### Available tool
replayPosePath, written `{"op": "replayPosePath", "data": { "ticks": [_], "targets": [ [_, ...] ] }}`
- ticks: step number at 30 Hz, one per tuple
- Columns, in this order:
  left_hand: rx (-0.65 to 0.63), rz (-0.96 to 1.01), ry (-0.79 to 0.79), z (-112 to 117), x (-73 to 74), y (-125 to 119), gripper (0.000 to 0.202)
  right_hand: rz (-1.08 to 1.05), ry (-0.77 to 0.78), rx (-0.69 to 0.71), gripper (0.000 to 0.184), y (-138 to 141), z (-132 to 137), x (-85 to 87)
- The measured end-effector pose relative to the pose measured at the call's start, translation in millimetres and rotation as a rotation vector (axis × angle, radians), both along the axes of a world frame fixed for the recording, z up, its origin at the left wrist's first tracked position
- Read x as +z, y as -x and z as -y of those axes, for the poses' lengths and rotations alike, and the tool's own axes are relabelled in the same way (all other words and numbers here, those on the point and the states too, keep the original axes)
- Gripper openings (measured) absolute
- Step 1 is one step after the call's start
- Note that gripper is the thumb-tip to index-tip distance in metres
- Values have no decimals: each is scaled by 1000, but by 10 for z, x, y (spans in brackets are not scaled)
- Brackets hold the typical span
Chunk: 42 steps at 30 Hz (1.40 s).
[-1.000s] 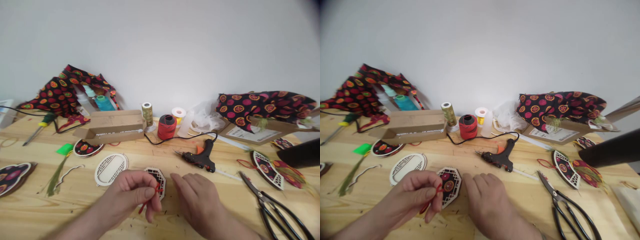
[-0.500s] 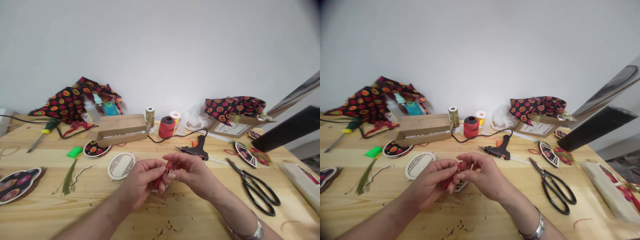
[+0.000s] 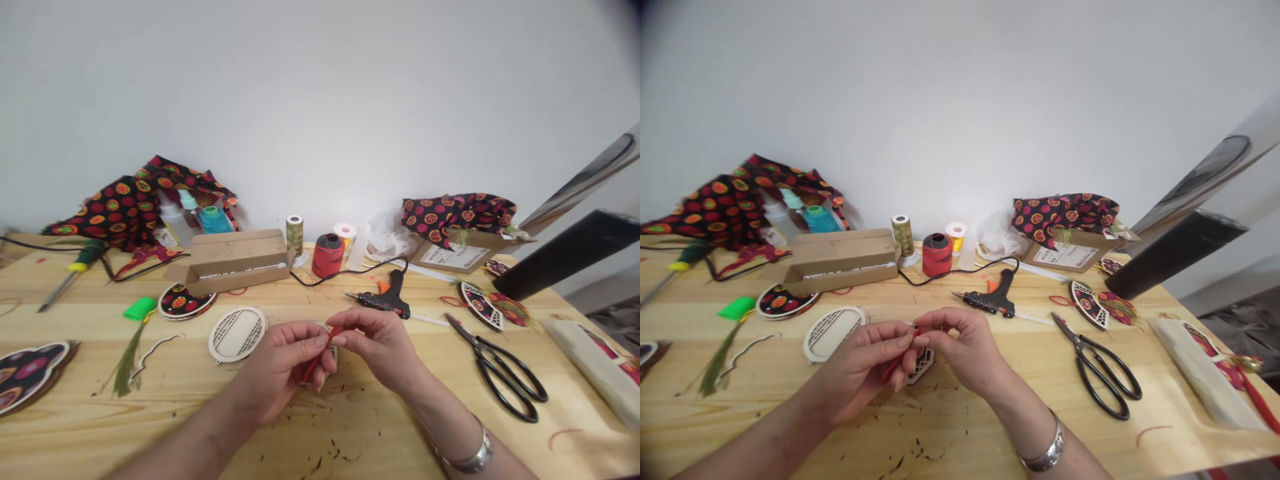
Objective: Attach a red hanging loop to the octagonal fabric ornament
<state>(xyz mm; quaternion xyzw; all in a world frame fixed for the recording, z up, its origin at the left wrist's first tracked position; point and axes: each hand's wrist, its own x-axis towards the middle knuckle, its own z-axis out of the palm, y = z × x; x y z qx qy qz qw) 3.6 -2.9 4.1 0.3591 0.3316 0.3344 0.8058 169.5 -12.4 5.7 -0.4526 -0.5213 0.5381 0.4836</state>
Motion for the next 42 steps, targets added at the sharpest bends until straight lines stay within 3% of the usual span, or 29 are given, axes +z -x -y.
{"op": "replayPosePath", "data": {
  "ticks": [6,16,21,27,32,35,42],
  "targets": [
    [-15,-37,-9,17,6,3,17,87,-84,-18,3,-22,-11,25],
    [-34,-97,-43,33,35,-8,18,83,-38,40,13,-78,-15,5],
    [-33,-79,-41,48,39,-5,25,119,-72,-10,21,-92,-16,12],
    [-43,-316,-240,46,51,-15,16,314,-188,-57,11,-105,1,8],
    [-24,-538,-435,54,61,-5,18,351,-232,-80,12,-121,-23,13],
    [8,-499,-395,50,69,-18,14,307,-230,-107,12,-145,-58,-12],
    [111,-387,-238,37,119,-54,30,186,-210,-170,11,-171,-97,-42]
  ]
}}
